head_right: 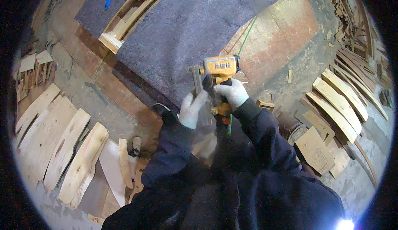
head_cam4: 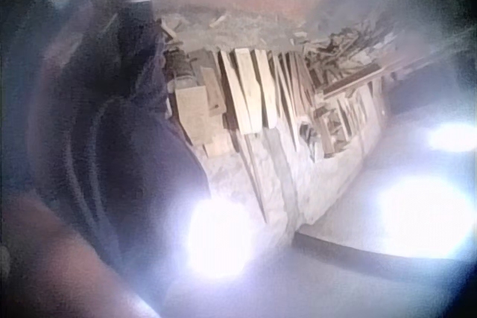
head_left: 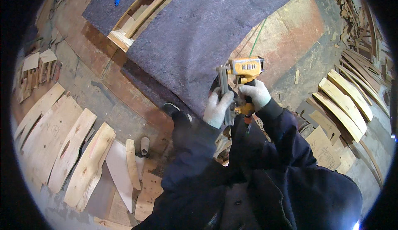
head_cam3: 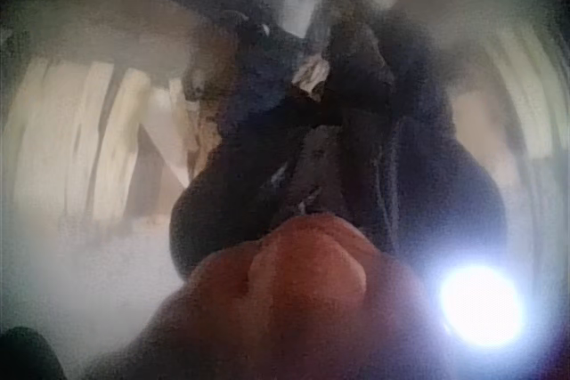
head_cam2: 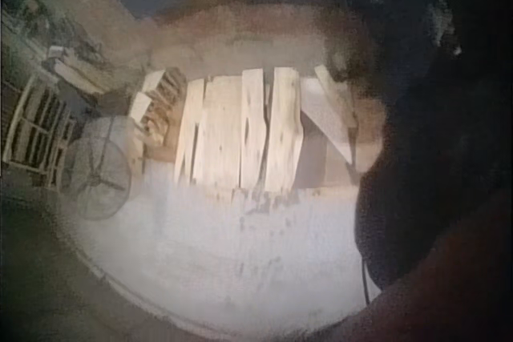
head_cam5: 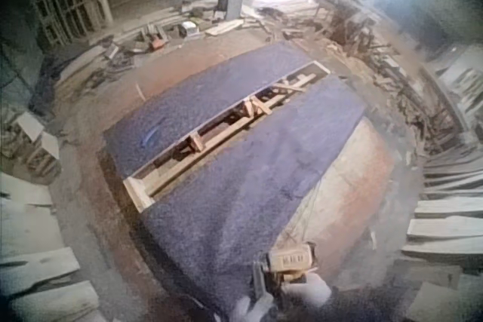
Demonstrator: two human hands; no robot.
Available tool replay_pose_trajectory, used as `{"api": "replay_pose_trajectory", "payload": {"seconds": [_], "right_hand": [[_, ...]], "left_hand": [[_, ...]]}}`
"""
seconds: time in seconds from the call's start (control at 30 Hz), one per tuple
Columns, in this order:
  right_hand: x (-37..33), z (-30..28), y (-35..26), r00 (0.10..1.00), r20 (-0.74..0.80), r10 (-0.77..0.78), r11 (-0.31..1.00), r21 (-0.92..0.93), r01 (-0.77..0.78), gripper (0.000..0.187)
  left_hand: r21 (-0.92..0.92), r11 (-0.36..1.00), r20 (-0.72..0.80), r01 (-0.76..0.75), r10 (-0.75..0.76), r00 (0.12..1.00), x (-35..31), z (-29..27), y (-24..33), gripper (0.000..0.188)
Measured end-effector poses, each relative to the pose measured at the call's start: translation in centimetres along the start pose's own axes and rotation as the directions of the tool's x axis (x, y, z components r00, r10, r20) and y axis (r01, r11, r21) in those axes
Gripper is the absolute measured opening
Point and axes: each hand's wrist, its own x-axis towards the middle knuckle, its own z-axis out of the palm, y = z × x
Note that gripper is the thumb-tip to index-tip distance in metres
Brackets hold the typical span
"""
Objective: The person cuts a piece of dark carpet with a utility knife, trims the edges, and positions it over a wooden frame. They then use a pneumatic nail gun to fasten the carpet to the frame, adjusting the material as needed.
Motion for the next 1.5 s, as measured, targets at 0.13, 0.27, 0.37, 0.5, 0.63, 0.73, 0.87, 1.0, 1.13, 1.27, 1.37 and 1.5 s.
{"api": "replay_pose_trajectory", "payload": {"seconds": [0.13,0.27,0.37,0.5,0.63,0.73,0.87,1.0,1.13,1.27,1.37,1.5], "right_hand": [[0.9,-0.7,2.3,0.997,-0.072,-0.033,0.985,-0.169,0.020,0.021],[1.2,-2.0,3.7,0.995,-0.093,0.028,0.998,-0.053,-0.033,0.019],[1.9,-2.9,4.3,0.994,-0.088,0.060,0.997,-0.040,-0.064,0.018],[2.8,-4.0,5.3,0.990,-0.117,0.079,0.996,-0.039,-0.084,0.018],[4.2,-6.4,5.2,0.993,-0.084,0.080,0.980,0.187,-0.063,0.011],[5.1,-8.1,4.6,0.980,0.017,0.199,0.957,0.210,-0.198,0.023],[5.2,-8.7,4.2,0.957,0.113,0.266,0.893,0.344,-0.289,0.031],[5.3,-8.8,4.6,0.934,0.179,0.310,0.840,0.408,-0.357,0.035],[6.2,-9.8,6.0,0.899,0.322,0.298,0.779,0.461,-0.424,0.034],[6.7,-10.5,6.9,0.887,0.323,0.331,0.750,0.480,-0.455,0.031],[6.4,-10.7,6.8,0.901,0.309,0.303,0.774,0.472,-0.422,0.029],[6.3,-11.0,5.9,0.928,0.198,0.314,0.785,0.496,-0.371,0.029]], "left_hand": [[0.038,0.998,0.114,-0.050,0.045,0.993,-0.1,1.6,-0.7,0.017],[0.168,0.984,-0.005,-0.054,0.056,0.998,1.1,2.7,-1.7,0.021],[0.260,0.957,-0.082,-0.129,0.155,0.985,2.1,3.6,-3.0,0.022],[0.411,0.880,-0.165,-0.239,0.329,0.930,1.7,4.6,-4.8,0.030],[0.732,0.661,-0.125,-0.163,0.366,0.922,-1.2,5.7,-6.2,0.043],[0.818,0.539,-0.036,-0.201,0.396,0.918,-2.7,6.6,-6.6,0.050],[0.712,0.670,0.032,-0.211,0.269,0.963,-3.6,7.4,-6.0,0.052],[0.731,0.627,0.096,-0.268,0.295,0.951,-3.8,8.1,-5.8,0.062],[0.745,0.586,0.123,-0.319,0.348,0.929,-3.6,8.7,-6.1,0.071],[0.724,0.646,0.083,-0.243,0.268,0.960,-3.5,9.4,-6.2,0.070],[0.660,0.735,0.067,-0.157,0.150,0.986,-3.5,9.5,-6.2,0.066],[0.619,0.771,0.026,-0.150,0.171,0.985,-3.8,9.5,-6.8,0.057]]}}
